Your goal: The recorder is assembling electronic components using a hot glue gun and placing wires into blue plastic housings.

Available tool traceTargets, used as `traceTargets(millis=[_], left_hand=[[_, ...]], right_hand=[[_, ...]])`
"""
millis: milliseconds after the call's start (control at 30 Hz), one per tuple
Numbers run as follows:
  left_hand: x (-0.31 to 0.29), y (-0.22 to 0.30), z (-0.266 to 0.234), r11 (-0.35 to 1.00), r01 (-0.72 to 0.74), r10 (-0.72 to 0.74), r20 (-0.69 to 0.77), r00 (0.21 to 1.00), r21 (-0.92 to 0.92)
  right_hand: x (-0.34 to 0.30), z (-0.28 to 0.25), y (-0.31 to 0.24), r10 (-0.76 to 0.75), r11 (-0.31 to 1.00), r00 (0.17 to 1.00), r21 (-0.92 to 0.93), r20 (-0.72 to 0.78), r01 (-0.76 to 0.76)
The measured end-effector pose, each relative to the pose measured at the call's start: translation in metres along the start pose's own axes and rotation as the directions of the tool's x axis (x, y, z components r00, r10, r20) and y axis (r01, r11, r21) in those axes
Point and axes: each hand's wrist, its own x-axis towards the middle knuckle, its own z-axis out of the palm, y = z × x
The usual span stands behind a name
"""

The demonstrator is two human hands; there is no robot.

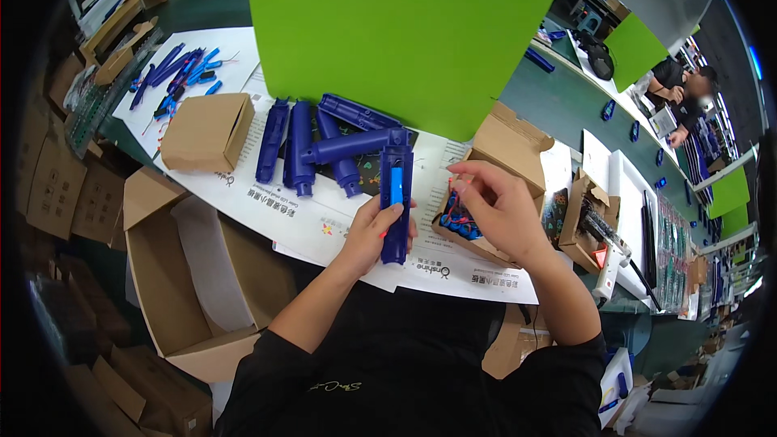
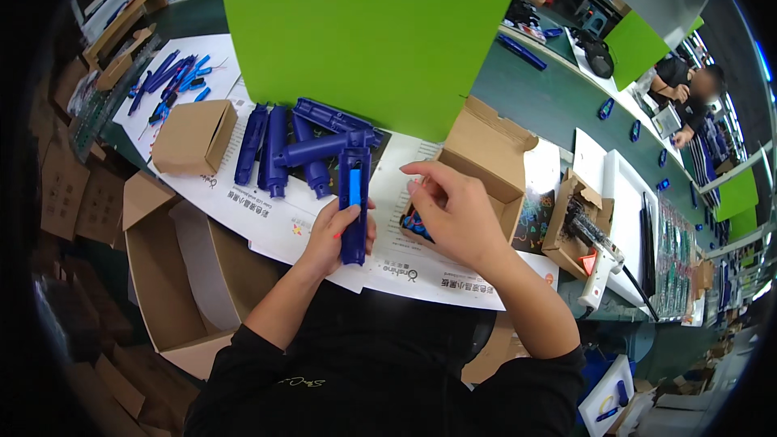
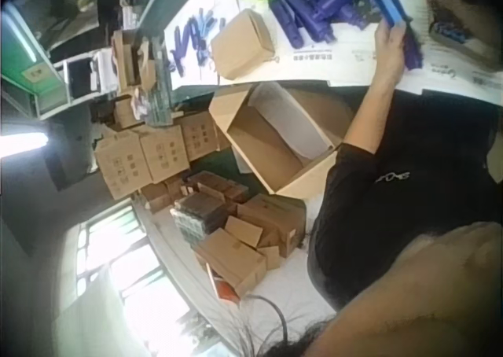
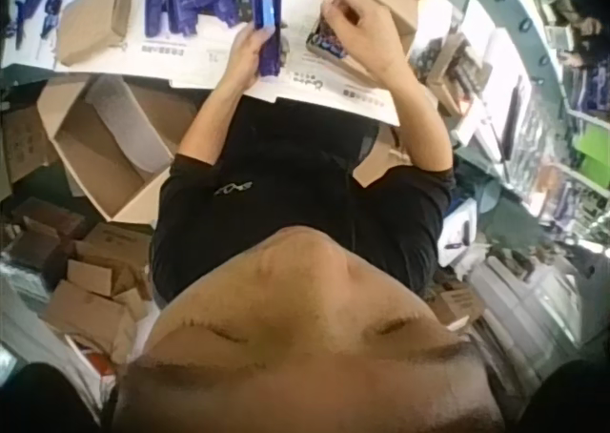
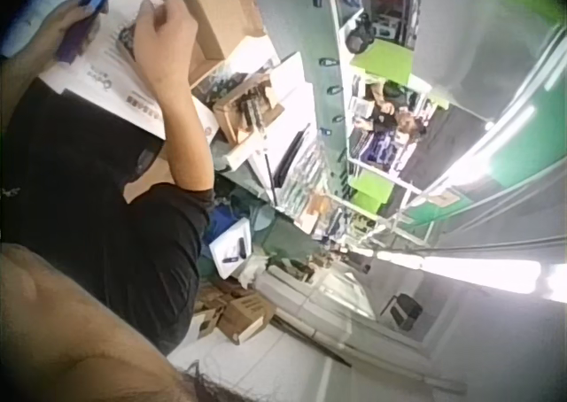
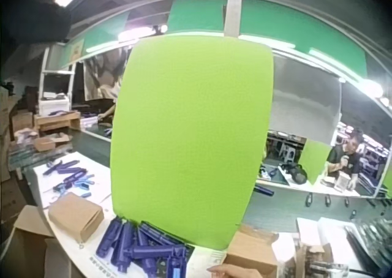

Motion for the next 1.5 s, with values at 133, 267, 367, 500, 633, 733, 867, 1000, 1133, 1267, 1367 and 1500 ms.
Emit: traceTargets(millis=[133, 267, 367, 500, 633, 733, 867, 1000, 1133, 1267, 1367, 1500], left_hand=[[-0.006, 0.010, 0.028, 0.995, -0.024, 0.015, 0.091, 0.996, 0.099], [-0.009, 0.015, 0.048, 0.974, -0.075, 0.051, 0.115, 0.992, 0.213], [-0.008, 0.013, 0.047, 0.969, -0.089, 0.067, 0.101, 0.993, 0.229], [-0.014, 0.015, 0.044, 0.963, -0.081, 0.060, 0.088, 0.994, 0.256], [-0.012, 0.017, 0.067, 0.930, -0.079, 0.038, 0.121, 0.992, 0.358], [-0.010, 0.012, 0.090, 0.888, -0.110, 0.037, 0.169, 0.985, 0.446], [-0.006, 0.013, 0.091, 0.828, -0.217, 0.214, 0.066, 0.975, 0.517], [0.005, 0.018, 0.068, 0.920, -0.244, 0.231, 0.078, 0.970, 0.306], [0.014, 0.004, 0.080, 0.945, -0.180, 0.128, 0.199, 0.972, 0.273], [0.011, 0.004, 0.081, 0.980, -0.078, 0.034, 0.234, 0.972, 0.182], [0.018, -0.001, 0.064, 0.942, -0.171, 0.083, 0.295, 0.952, 0.289], [0.014, 0.033, 0.031, 0.874, -0.351, 0.270, 0.263, 0.926, 0.336]], right_hand=[[-0.007, 0.008, 0.021, 0.023, 0.973, 0.999, 0.231, 0.033, -0.030], [-0.015, -0.008, -0.001, 0.001, 1.000, 0.993, 0.003, 0.119, -0.002], [-0.022, -0.024, 0.023, -0.217, 0.974, 0.976, 0.051, -0.033, 0.219], [-0.018, -0.100, 0.044, 0.139, 0.987, 0.775, 0.026, -0.616, -0.157], [-0.040, -0.093, 0.031, 0.150, 0.983, 0.963, -0.069, -0.226, -0.170], [-0.047, -0.047, 0.007, 0.005, 0.998, 0.998, -0.063, -0.059, -0.009], [-0.039, -0.070, 0.013, -0.231, 0.965, 0.929, 0.051, -0.288, 0.256], [-0.039, -0.146, 0.031, 0.190, 0.978, 0.825, 0.032, -0.532, -0.204], [-0.039, -0.086, 0.026, 0.054, 0.934, 0.996, 0.348, 0.071, -0.075], [-0.020, -0.048, 0.010, 0.128, 0.788, 0.952, 0.555, 0.278, -0.268], [-0.003, -0.037, 0.029, 0.025, 0.789, 0.974, 0.594, 0.224, -0.156], [0.077, -0.085, 0.049, 0.253, 0.669, 0.960, 0.738, -0.120, -0.085]])
